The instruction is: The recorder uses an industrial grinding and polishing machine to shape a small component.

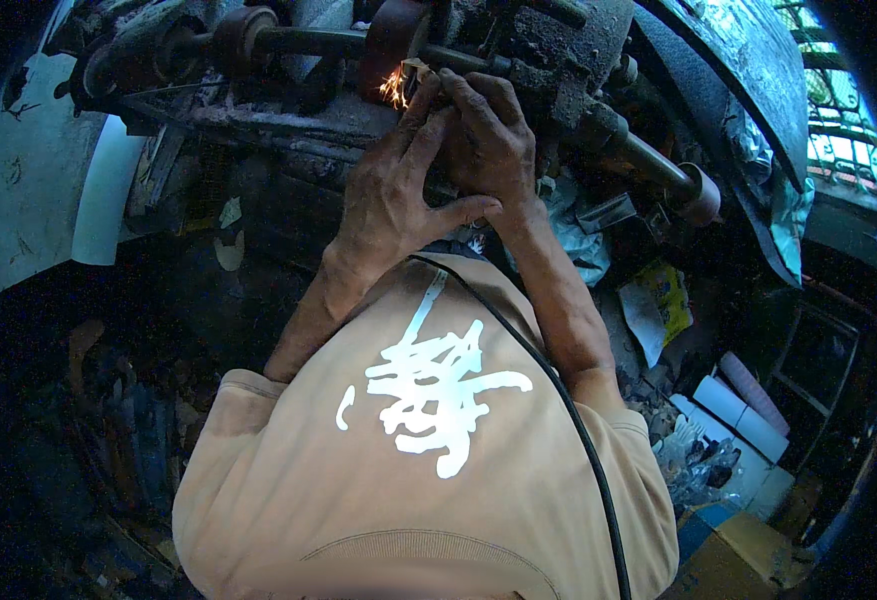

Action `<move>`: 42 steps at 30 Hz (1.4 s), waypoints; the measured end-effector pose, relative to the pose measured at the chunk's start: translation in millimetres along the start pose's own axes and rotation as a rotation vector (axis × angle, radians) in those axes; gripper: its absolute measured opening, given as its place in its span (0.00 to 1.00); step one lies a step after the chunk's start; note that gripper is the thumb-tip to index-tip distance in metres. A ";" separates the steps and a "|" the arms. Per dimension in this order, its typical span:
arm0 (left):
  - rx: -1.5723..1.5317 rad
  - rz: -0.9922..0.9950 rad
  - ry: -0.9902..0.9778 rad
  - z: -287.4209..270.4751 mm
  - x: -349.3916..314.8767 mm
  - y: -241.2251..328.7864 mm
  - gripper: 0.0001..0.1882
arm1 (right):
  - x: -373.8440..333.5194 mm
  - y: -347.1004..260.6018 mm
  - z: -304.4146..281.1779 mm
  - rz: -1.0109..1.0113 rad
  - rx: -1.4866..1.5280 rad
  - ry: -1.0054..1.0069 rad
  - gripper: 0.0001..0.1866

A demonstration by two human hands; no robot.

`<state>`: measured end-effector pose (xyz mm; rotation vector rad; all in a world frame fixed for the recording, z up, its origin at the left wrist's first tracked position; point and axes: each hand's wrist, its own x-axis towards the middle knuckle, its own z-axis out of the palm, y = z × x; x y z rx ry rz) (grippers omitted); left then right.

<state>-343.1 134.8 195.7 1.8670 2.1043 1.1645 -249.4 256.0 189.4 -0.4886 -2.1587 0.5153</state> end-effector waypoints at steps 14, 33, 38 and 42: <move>0.011 -0.027 0.004 -4.9 -0.4 -1.9 0.59 | 3.8 -0.1 4.3 -0.044 0.030 -0.017 0.27; -0.006 -0.013 -0.004 -1.0 1.6 0.2 0.58 | -0.3 2.0 -1.4 -0.015 0.008 -0.015 0.26; 0.001 -0.016 -0.010 -1.4 1.3 0.1 0.59 | 0.4 1.0 -0.8 -0.015 0.004 -0.017 0.26; -0.029 -0.016 -0.007 -2.5 4.1 -0.3 0.59 | 2.2 2.7 0.4 -0.026 0.024 -0.016 0.26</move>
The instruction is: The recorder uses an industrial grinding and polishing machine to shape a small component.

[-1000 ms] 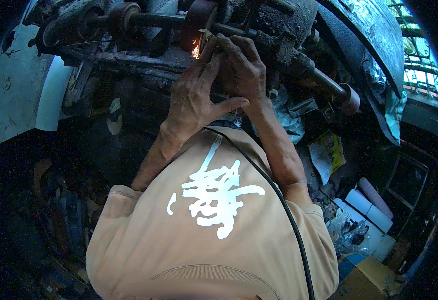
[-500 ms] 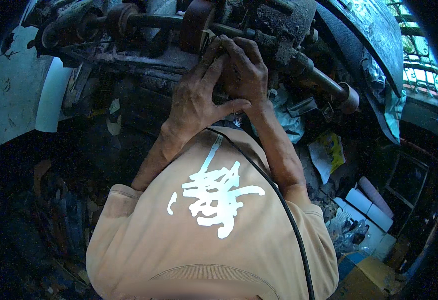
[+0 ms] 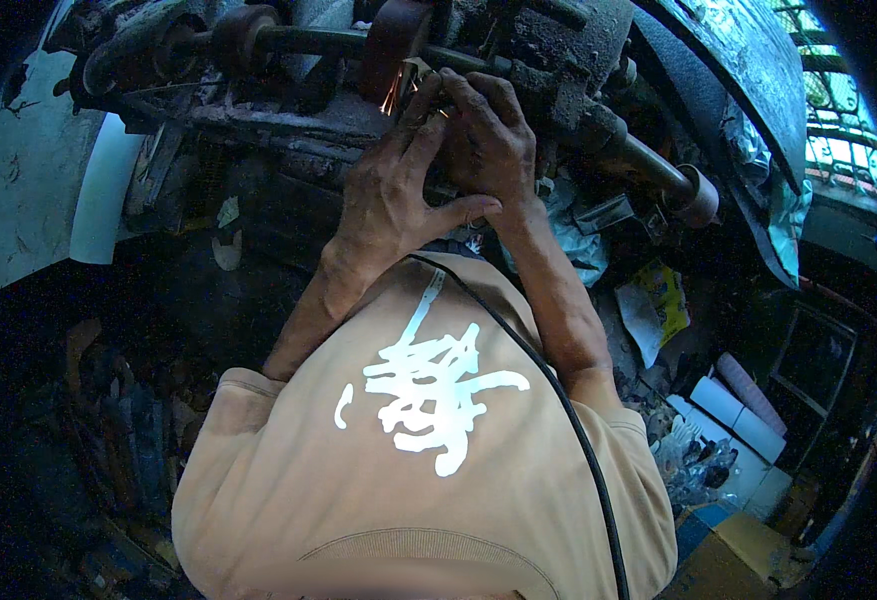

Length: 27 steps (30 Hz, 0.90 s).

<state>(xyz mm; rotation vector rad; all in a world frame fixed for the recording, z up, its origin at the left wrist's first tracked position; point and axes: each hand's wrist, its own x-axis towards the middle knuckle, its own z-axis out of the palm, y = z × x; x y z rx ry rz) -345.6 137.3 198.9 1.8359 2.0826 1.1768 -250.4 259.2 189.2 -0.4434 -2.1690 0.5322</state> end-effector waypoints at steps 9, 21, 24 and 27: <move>0.020 -0.010 0.005 -0.2 -1.1 -1.5 0.60 | 0.8 -0.2 2.1 0.012 -0.007 0.011 0.25; 0.056 0.012 0.032 -8.7 -7.5 4.9 0.57 | 1.9 -10.3 -0.3 -0.013 -0.001 0.000 0.25; -0.040 0.114 0.062 -21.0 -12.4 21.4 0.50 | -2.3 -26.6 -19.8 0.006 0.053 0.038 0.25; -0.224 0.286 0.149 -19.5 -18.2 32.6 0.40 | -23.8 -45.8 -54.6 0.092 0.112 0.037 0.26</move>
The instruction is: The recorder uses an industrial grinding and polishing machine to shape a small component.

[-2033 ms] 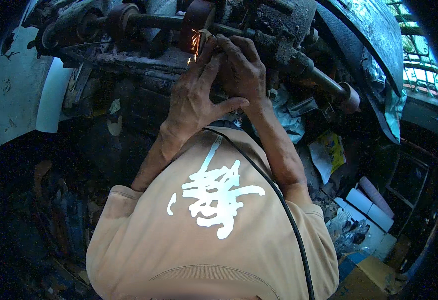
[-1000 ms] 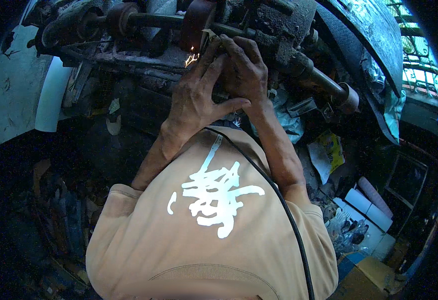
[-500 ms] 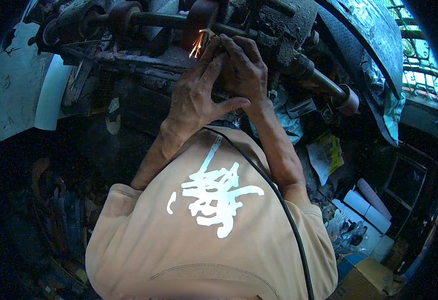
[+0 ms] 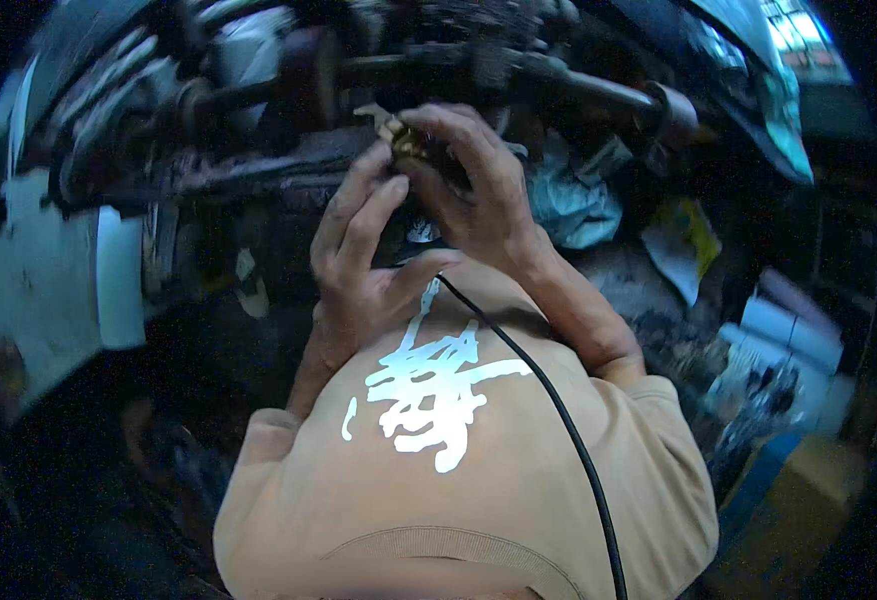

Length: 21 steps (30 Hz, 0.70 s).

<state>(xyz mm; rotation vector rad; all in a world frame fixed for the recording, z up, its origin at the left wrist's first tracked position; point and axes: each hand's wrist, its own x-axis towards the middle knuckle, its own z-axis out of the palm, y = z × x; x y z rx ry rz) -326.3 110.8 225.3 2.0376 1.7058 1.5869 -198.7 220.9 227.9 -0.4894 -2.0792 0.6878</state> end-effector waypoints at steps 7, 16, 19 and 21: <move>-0.756 -0.724 -0.371 51.0 7.2 23.7 0.21 | -86.1 -18.5 -64.1 0.374 0.028 0.058 0.29; -1.140 -0.930 -0.802 137.2 9.9 46.3 0.17 | -142.5 -30.6 -119.9 0.497 -0.537 0.111 0.29; -1.189 -1.010 -0.833 156.9 0.3 53.8 0.17 | -150.9 -38.3 -134.4 0.582 -0.576 0.062 0.29; -1.261 -1.072 -0.866 167.0 0.1 59.2 0.18 | -155.0 -40.7 -143.9 0.637 -0.602 0.013 0.29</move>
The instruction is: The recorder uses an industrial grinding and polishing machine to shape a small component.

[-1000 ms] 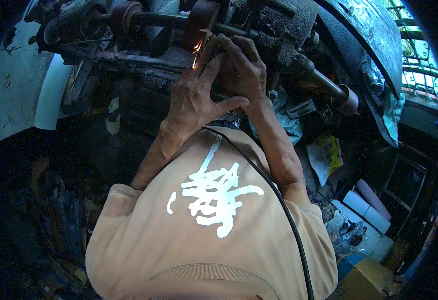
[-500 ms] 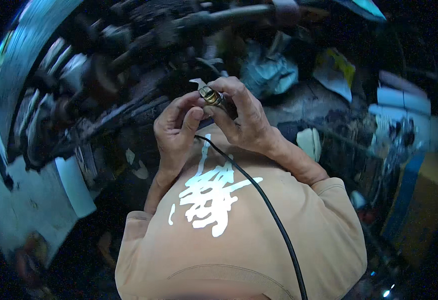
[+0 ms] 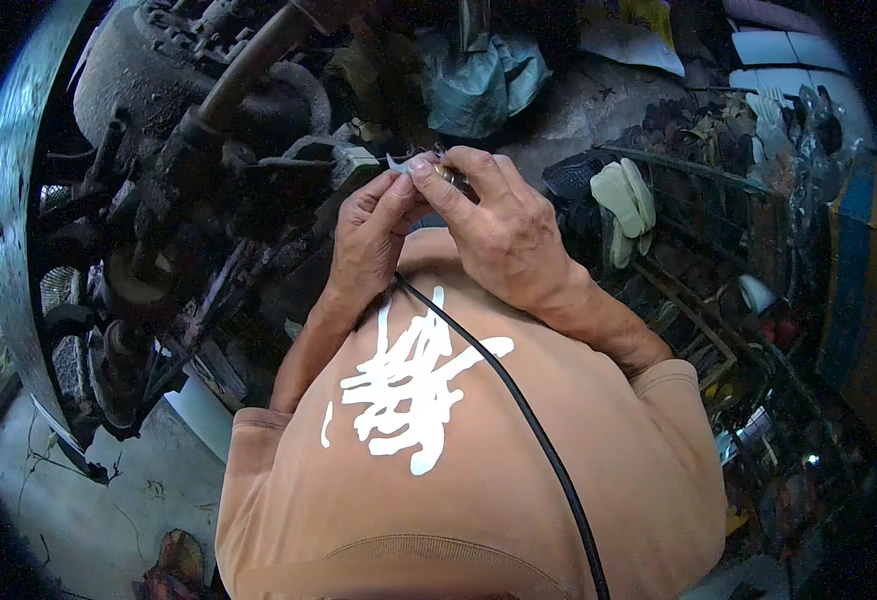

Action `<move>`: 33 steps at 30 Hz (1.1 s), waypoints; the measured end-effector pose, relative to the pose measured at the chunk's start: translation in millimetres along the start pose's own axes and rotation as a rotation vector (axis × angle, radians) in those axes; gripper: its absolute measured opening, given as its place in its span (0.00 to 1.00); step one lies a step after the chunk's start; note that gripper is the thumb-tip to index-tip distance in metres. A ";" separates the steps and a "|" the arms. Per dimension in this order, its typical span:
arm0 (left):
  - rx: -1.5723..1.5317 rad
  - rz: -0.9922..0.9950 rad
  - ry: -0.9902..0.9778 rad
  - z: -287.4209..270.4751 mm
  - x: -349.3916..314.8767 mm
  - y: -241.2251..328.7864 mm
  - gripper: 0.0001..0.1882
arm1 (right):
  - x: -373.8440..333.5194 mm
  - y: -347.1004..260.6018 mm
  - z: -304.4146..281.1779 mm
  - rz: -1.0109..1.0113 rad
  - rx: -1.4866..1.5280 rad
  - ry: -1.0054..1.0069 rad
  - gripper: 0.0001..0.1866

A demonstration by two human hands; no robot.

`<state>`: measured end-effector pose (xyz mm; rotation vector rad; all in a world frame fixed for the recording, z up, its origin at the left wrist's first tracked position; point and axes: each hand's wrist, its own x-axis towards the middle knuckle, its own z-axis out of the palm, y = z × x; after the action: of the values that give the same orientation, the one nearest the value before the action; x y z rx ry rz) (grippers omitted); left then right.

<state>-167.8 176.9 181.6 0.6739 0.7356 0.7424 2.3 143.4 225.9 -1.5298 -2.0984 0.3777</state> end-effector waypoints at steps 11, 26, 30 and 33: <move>-0.340 -0.086 -0.037 18.1 32.4 -27.5 0.20 | 1.7 24.9 -20.9 0.041 -0.066 -0.151 0.27; -0.491 -0.070 -0.055 16.0 44.4 -42.4 0.17 | 5.9 33.0 -19.0 -0.004 -0.132 -0.161 0.26; -0.452 -0.058 -0.036 14.1 42.3 -41.6 0.17 | 7.0 32.1 -17.4 0.005 -0.098 -0.159 0.26; -0.430 -0.047 -0.032 14.1 41.0 -41.9 0.17 | 6.5 33.5 -14.4 0.001 -0.048 -0.131 0.26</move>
<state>-121.0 181.7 144.0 0.2764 0.5365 0.8126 35.5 159.4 222.6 -1.5727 -2.2214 0.4412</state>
